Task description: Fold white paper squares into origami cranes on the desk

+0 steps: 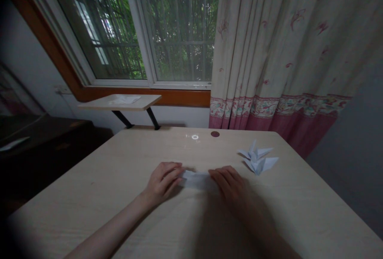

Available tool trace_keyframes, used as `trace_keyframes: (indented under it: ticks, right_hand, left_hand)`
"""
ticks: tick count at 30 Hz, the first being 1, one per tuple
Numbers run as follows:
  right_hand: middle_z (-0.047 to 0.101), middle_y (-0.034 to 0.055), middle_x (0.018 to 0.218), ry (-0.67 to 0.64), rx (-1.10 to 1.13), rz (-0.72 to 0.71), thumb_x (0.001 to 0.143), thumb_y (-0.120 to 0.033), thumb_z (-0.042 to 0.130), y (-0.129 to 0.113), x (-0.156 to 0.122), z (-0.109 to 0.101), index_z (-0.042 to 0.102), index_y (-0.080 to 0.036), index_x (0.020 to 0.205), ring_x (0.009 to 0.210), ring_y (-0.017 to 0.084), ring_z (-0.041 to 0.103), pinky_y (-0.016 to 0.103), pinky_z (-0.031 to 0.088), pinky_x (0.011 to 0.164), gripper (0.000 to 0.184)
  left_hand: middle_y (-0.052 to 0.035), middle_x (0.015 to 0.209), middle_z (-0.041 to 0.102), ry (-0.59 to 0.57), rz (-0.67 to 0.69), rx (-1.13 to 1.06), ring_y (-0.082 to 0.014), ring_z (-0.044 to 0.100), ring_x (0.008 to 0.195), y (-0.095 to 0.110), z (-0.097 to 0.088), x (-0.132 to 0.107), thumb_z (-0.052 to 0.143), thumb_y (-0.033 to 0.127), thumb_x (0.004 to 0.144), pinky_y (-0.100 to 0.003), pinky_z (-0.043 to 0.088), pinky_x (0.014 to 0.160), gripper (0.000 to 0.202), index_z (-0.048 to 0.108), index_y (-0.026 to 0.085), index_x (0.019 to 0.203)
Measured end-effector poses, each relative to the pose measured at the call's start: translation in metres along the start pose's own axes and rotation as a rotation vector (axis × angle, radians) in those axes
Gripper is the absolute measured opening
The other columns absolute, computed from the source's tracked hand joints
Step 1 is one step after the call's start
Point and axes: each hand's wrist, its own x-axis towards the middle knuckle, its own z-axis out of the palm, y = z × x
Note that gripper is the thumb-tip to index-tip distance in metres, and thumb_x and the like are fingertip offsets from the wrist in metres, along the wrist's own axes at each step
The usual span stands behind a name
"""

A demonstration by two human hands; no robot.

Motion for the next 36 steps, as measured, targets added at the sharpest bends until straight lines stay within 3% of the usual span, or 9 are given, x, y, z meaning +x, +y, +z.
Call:
trace_keyframes:
  ticks: [6, 11, 26, 29, 33, 36]
  right_hand:
    - [0.070, 0.0063, 0.114, 0.013, 0.002, 0.052, 0.099, -0.018, 0.047, -0.001, 0.000, 0.008, 0.052, -0.028, 0.137, 0.105, 0.023, 0.066, 0.042, 0.055, 0.093, 0.039]
    - [0.066, 0.0079, 0.123, 0.021, 0.048, 0.056, 0.098, -0.016, 0.046, -0.005, 0.005, 0.003, 0.055, -0.028, 0.129, 0.113, 0.024, 0.063, 0.042, 0.055, 0.095, 0.034]
    - [0.061, 0.0100, 0.124, -0.021, 0.122, 0.041, 0.098, -0.017, 0.045, -0.017, 0.021, -0.016, 0.057, -0.025, 0.111, 0.118, 0.022, 0.059, 0.040, 0.052, 0.100, 0.019]
    - [0.060, 0.0102, 0.121, 0.020, 0.122, 0.010, 0.098, -0.016, 0.046, -0.015, 0.020, -0.012, 0.058, -0.025, 0.109, 0.116, 0.023, 0.059, 0.040, 0.053, 0.099, 0.018]
    - [0.059, 0.0113, 0.124, 0.030, 0.128, -0.015, 0.096, -0.018, 0.051, -0.011, 0.015, -0.004, 0.058, -0.025, 0.111, 0.115, 0.024, 0.059, 0.042, 0.056, 0.094, 0.018]
    - [0.059, 0.0111, 0.123, 0.054, 0.105, -0.048, 0.095, -0.017, 0.054, -0.009, 0.015, -0.001, 0.058, -0.026, 0.114, 0.113, 0.025, 0.059, 0.043, 0.057, 0.093, 0.020]
  left_hand:
    - [-0.0140, 0.115, 0.067, -0.056, -0.075, -0.034, -0.0247, 0.064, 0.103, 0.002, 0.001, 0.001, 0.051, 0.033, 0.100, -0.039, 0.055, 0.084, 0.024, 0.053, 0.018, 0.119]
    - [-0.0151, 0.117, 0.065, -0.072, -0.101, -0.026, -0.0255, 0.063, 0.105, 0.002, 0.001, 0.000, 0.049, 0.034, 0.100, -0.040, 0.055, 0.085, 0.020, 0.055, 0.017, 0.109]
    - [-0.0093, 0.125, 0.058, -0.035, -0.037, -0.048, -0.0232, 0.059, 0.108, -0.003, 0.007, -0.004, 0.052, 0.009, 0.089, -0.039, 0.053, 0.085, 0.021, 0.065, 0.021, 0.100]
    - [-0.0114, 0.126, 0.058, -0.056, -0.045, -0.040, -0.0246, 0.059, 0.108, 0.001, 0.004, -0.001, 0.050, 0.019, 0.095, -0.040, 0.053, 0.083, 0.017, 0.066, 0.020, 0.097]
    - [-0.0152, 0.127, 0.056, -0.122, -0.065, -0.017, -0.0272, 0.058, 0.108, 0.005, -0.001, 0.004, 0.041, 0.042, 0.101, -0.042, 0.052, 0.082, 0.035, 0.067, 0.018, 0.100]
    - [-0.0166, 0.130, 0.054, -0.157, -0.074, 0.009, -0.0272, 0.057, 0.106, 0.007, -0.003, 0.006, 0.038, 0.047, 0.102, -0.040, 0.051, 0.081, 0.041, 0.067, 0.018, 0.105]
